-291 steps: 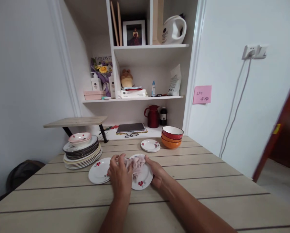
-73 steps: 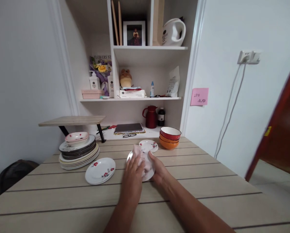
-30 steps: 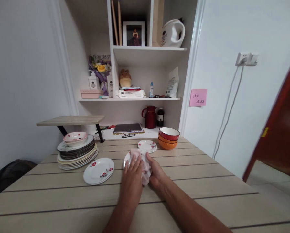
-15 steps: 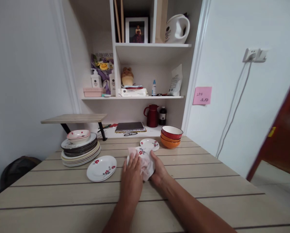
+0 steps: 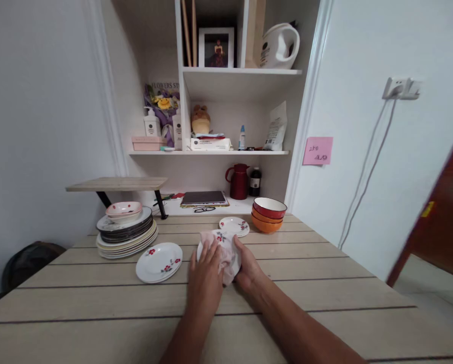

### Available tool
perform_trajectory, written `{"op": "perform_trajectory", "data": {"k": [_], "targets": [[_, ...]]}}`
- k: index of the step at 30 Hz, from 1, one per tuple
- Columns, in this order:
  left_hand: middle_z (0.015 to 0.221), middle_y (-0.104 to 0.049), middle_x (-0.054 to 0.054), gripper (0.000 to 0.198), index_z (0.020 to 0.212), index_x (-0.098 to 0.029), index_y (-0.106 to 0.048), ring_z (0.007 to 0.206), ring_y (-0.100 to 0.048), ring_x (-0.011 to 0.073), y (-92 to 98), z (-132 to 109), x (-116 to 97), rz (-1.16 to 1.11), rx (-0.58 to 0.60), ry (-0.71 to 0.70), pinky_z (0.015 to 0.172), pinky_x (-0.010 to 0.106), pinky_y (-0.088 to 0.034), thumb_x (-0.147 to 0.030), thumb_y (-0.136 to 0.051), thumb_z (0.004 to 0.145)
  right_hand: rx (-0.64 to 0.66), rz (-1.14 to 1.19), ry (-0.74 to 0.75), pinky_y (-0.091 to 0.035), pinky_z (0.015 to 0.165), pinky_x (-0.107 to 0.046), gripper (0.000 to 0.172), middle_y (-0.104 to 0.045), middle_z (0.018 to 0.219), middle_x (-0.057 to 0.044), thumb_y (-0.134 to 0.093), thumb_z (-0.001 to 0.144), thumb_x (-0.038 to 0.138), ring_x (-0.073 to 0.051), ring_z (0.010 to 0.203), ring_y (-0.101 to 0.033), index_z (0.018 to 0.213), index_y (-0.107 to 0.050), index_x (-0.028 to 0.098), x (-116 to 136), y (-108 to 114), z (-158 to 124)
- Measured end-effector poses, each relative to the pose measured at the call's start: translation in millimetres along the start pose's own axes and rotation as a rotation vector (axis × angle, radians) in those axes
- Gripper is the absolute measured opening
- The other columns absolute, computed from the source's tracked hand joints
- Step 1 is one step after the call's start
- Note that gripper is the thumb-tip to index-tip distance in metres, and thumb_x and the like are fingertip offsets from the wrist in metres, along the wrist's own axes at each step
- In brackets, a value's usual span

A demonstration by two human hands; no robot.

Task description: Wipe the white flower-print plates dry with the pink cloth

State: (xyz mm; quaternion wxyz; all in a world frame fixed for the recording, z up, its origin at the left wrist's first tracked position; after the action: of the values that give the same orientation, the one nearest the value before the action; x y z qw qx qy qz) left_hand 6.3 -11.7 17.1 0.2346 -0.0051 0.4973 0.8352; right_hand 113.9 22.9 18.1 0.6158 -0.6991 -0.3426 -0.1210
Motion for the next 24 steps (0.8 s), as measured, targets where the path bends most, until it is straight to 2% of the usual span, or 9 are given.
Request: {"op": "perform_trajectory", "data": {"k": [3,8,14,18,21,24], "targets": [[0.148,-0.043,0.006,0.05,0.137,-0.023,-0.047,0.14,-0.034,0.0262,-1.8,1.4,4.9,-0.031,-0.028,0.019,0.113,0.056,-0.027,-0.013,-0.047,0.087,-0.023,-0.016,0.009,-0.053,0.077,-0.033,0.042,-0.076,0.09,-0.008,-0.047,0.093,0.046,-0.021,0.079,-0.071,0.109,-0.065,0.011,-1.0,-2.3,-2.1],[0.135,-0.056,0.013,0.047,0.131,-0.015,-0.052,0.129,-0.045,0.0265,-6.5,3.7,10.6,-0.17,-0.123,-0.038,0.109,0.047,-0.038,-0.012,-0.053,0.084,-0.02,-0.014,0.01,-0.053,0.074,-0.032,0.041,-0.076,0.087,-0.009,-0.047,0.093,0.045,-0.021,0.076,-0.071,0.104,-0.065,0.01,-1.3,-2.2,-1.1],[0.113,-0.065,0.009,0.035,0.105,-0.02,-0.067,0.111,-0.055,0.0238,-1.2,2.2,7.6,-0.271,-0.192,-0.09,0.097,0.044,-0.048,-0.003,-0.051,0.08,0.021,0.013,-0.002,-0.053,0.076,-0.033,0.039,-0.075,0.087,-0.009,-0.047,0.093,0.045,-0.021,0.076,-0.07,0.103,-0.065,0.012,-1.0,-0.4,0.8],[0.1,-0.07,0.006,0.038,0.104,-0.022,-0.069,0.1,-0.06,0.0204,1.1,3.4,5.1,-0.427,-0.198,-0.142,0.089,0.039,-0.051,-0.002,-0.046,0.081,-0.007,0.023,-0.028,-0.053,0.076,-0.033,0.04,-0.074,0.078,-0.008,-0.047,0.092,0.048,-0.02,0.069,-0.069,0.093,-0.066,0.012,-0.6,-0.8,-0.6],[0.097,-0.071,0.005,0.034,0.103,-0.023,-0.069,0.095,-0.064,0.0191,-0.2,5.6,6.8,-0.529,-0.217,-0.079,0.085,0.036,-0.052,-0.007,-0.046,0.083,0.013,0.004,-0.043,-0.053,0.077,-0.033,0.044,-0.074,0.078,-0.009,-0.045,0.092,0.05,-0.02,0.07,-0.069,0.091,-0.066,0.012,-2.6,-2.3,-1.1],[0.105,-0.071,0.006,0.03,0.106,-0.023,-0.068,0.099,-0.064,0.0207,-1.1,7.6,11.6,-0.527,-0.256,0.083,0.089,0.038,-0.051,-0.013,-0.049,0.085,-0.01,-0.061,-0.023,-0.053,0.075,-0.032,0.039,-0.074,0.079,-0.008,-0.048,0.092,0.047,-0.019,0.068,-0.069,0.093,-0.066,0.012,-5.9,-4.0,-2.2]]}}
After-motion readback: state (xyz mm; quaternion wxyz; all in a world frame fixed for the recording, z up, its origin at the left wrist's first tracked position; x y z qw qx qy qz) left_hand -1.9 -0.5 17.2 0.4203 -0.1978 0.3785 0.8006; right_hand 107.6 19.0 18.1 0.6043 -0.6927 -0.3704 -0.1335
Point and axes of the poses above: each hand's wrist, its own z-axis towards the middle knuckle, its own y-axis out of the back of the hand, x = y × z, the point moved 2 cm from there along z, towards the middle knuckle
